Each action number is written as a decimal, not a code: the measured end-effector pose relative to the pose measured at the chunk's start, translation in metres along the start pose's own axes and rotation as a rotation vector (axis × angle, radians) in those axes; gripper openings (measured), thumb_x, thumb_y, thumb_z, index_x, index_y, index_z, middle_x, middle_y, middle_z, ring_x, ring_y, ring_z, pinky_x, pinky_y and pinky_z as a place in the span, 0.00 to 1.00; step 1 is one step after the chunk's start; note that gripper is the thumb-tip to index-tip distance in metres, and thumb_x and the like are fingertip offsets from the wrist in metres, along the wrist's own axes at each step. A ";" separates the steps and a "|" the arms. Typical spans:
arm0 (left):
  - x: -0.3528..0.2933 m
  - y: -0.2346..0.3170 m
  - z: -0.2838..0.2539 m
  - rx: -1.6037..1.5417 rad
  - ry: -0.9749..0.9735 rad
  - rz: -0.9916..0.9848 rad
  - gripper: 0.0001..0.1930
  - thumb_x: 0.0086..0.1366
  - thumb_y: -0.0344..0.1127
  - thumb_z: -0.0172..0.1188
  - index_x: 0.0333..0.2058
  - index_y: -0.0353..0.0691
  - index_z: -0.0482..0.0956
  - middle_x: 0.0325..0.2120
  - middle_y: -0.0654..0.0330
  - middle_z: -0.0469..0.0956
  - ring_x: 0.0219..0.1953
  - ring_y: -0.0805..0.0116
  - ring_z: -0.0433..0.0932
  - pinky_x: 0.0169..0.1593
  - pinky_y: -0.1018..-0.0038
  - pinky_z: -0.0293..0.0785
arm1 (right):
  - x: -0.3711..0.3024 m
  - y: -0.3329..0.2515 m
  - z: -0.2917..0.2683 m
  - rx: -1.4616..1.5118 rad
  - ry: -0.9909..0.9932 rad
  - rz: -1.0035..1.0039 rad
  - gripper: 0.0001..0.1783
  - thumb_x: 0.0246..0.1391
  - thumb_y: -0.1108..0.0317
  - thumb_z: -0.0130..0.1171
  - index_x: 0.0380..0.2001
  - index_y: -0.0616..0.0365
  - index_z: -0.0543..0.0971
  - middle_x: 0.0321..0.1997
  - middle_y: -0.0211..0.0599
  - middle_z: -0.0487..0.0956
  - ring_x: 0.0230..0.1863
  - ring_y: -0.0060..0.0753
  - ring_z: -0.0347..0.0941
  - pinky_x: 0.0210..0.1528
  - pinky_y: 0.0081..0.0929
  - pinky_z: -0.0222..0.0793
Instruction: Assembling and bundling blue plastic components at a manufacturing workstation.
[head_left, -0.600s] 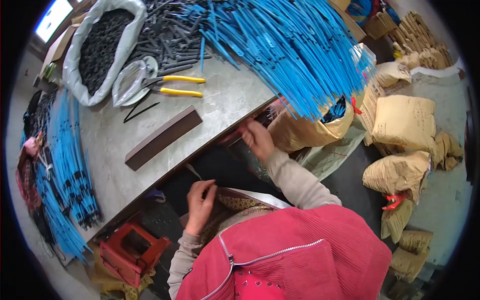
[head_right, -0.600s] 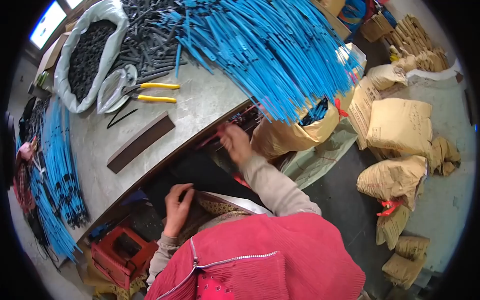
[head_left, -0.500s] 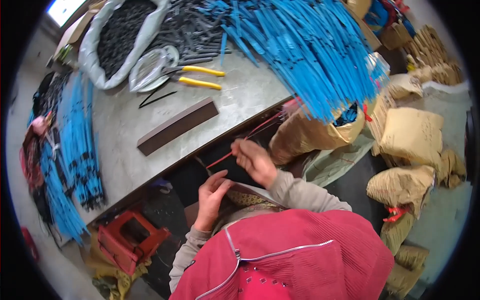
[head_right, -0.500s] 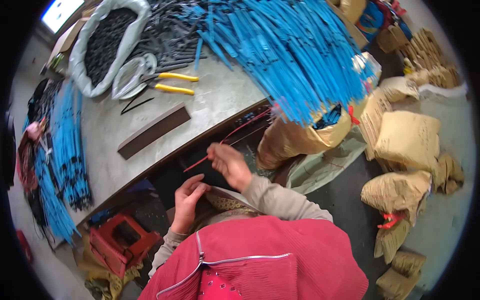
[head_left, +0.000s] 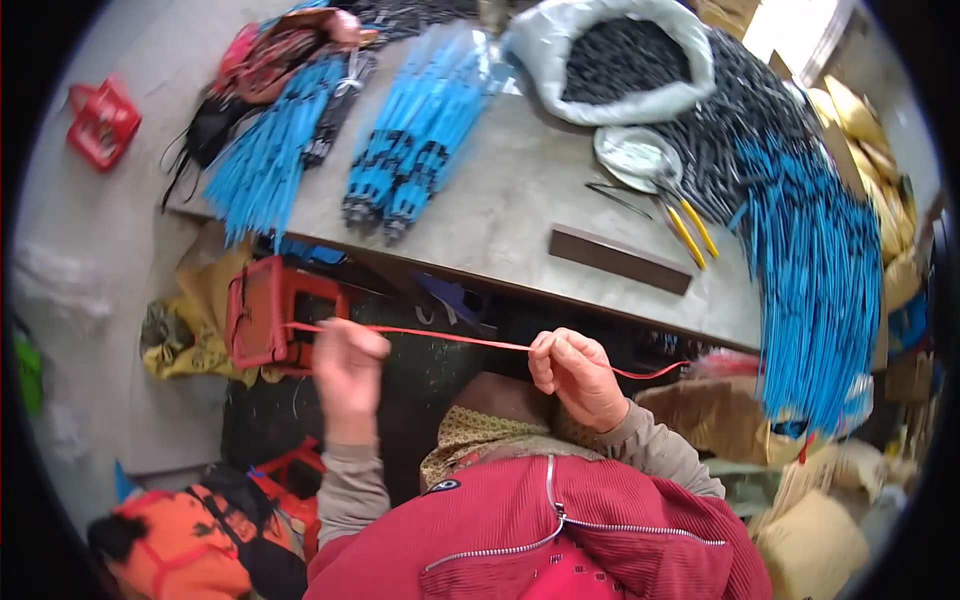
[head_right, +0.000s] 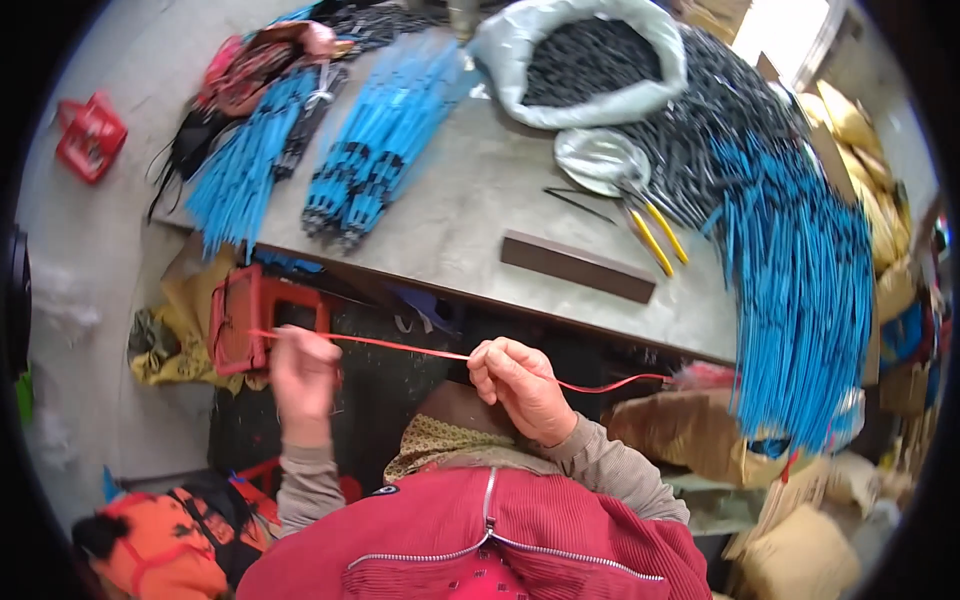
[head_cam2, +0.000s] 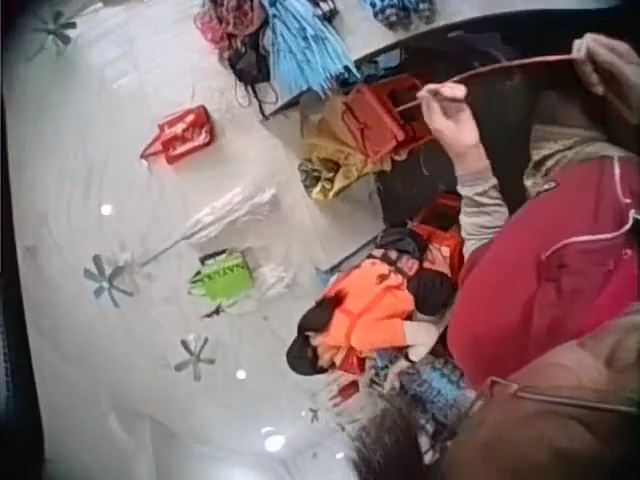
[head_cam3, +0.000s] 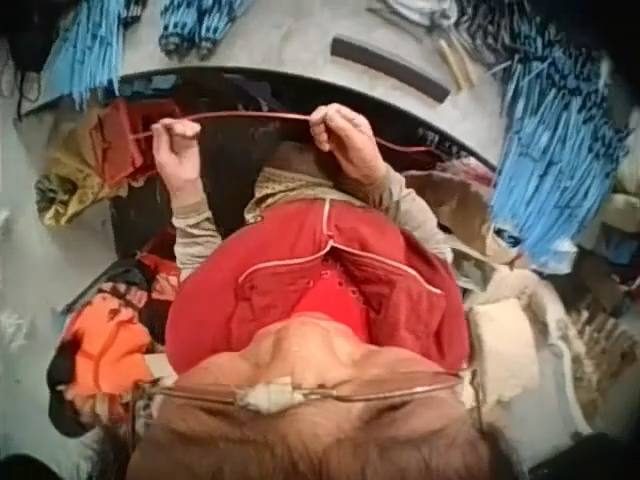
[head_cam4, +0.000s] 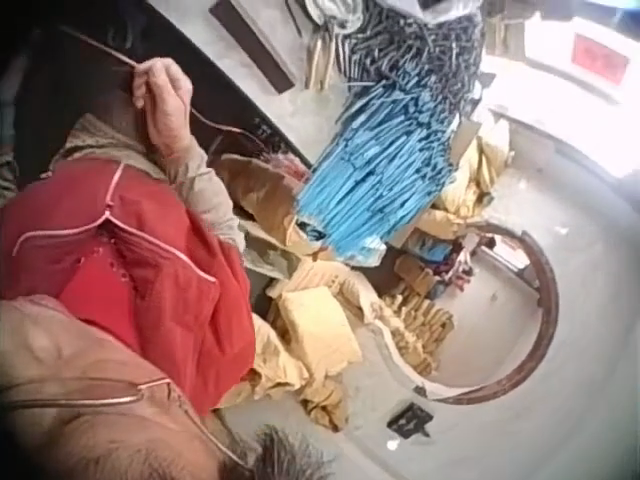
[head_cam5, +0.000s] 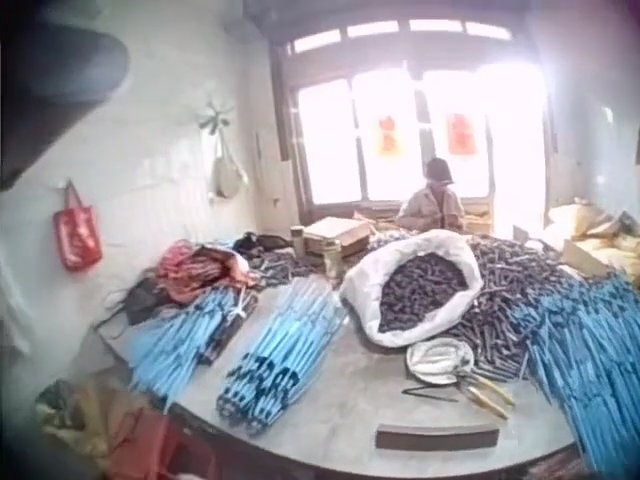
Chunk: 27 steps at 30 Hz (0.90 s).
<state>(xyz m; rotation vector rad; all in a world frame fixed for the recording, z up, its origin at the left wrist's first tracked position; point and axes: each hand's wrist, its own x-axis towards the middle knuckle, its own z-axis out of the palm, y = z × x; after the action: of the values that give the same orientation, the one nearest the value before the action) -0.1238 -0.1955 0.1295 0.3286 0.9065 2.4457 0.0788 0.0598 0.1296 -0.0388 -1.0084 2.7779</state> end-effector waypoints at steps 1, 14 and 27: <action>-0.006 0.007 -0.002 -0.007 0.015 0.040 0.15 0.76 0.43 0.50 0.40 0.38 0.77 0.29 0.60 0.79 0.34 0.67 0.79 0.42 0.69 0.77 | 0.012 -0.003 0.010 -0.012 -0.033 0.024 0.13 0.71 0.64 0.51 0.44 0.61 0.80 0.35 0.28 0.76 0.34 0.17 0.69 0.34 0.17 0.66; 0.059 0.009 0.045 0.223 -0.429 0.137 0.36 0.77 0.62 0.33 0.34 0.37 0.83 0.57 0.39 0.74 0.67 0.45 0.66 0.69 0.50 0.58 | 0.131 -0.003 0.089 -0.604 -0.347 0.024 0.34 0.76 0.52 0.34 0.31 0.65 0.82 0.40 0.40 0.81 0.38 0.31 0.75 0.40 0.24 0.70; 0.365 0.046 -0.089 1.514 0.146 0.189 0.30 0.74 0.58 0.48 0.28 0.34 0.78 0.21 0.55 0.79 0.25 0.61 0.78 0.31 0.61 0.72 | 0.290 -0.026 -0.017 -0.152 0.474 0.141 0.45 0.71 0.40 0.40 0.68 0.75 0.52 0.69 0.66 0.61 0.64 0.59 0.68 0.63 0.50 0.70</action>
<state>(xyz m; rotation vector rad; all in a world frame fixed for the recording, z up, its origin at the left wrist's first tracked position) -0.4825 -0.0775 0.1113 0.7222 2.7101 1.4113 -0.2001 0.1429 0.1442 -0.7741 -1.1093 2.6044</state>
